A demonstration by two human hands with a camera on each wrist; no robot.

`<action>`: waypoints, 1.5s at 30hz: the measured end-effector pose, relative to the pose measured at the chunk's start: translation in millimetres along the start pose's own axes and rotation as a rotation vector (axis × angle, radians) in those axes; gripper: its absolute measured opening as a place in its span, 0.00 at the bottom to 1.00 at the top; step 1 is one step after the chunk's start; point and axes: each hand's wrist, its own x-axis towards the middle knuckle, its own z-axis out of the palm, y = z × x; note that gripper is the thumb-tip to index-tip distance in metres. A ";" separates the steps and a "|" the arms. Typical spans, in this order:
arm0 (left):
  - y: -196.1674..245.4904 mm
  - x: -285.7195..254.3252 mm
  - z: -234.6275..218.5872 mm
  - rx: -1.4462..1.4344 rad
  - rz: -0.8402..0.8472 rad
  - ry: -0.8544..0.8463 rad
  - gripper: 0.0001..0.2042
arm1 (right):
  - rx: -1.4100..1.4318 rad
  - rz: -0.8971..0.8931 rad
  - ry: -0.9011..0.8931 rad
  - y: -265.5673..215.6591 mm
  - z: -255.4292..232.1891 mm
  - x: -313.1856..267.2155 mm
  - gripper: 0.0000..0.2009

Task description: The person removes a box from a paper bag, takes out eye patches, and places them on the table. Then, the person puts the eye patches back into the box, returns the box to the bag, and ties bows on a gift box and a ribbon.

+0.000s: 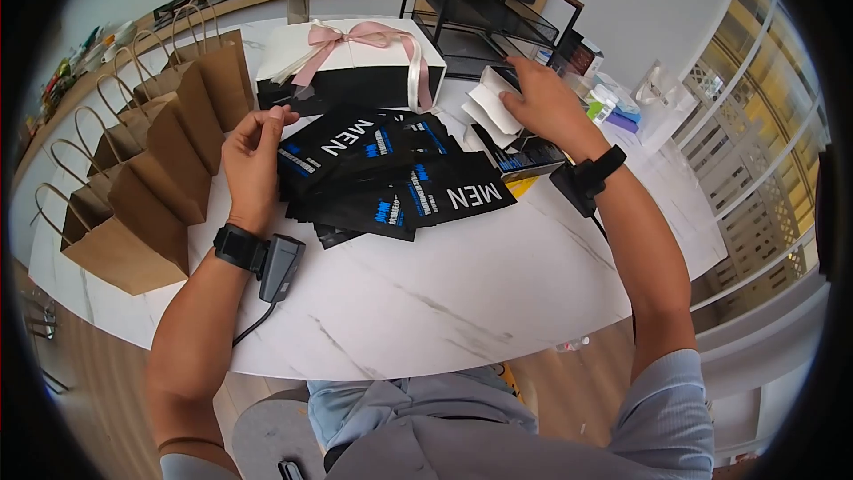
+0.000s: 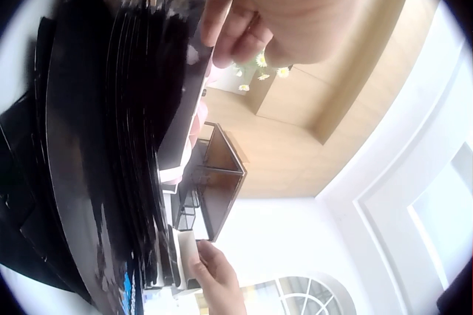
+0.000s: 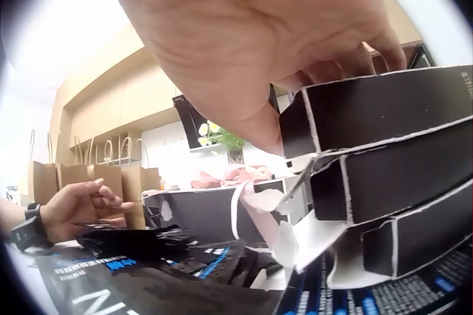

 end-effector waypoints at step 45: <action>14.1 -7.2 5.8 -0.537 -0.489 -0.279 0.15 | 0.669 -0.309 0.397 -112.5 3.8 -0.7 0.09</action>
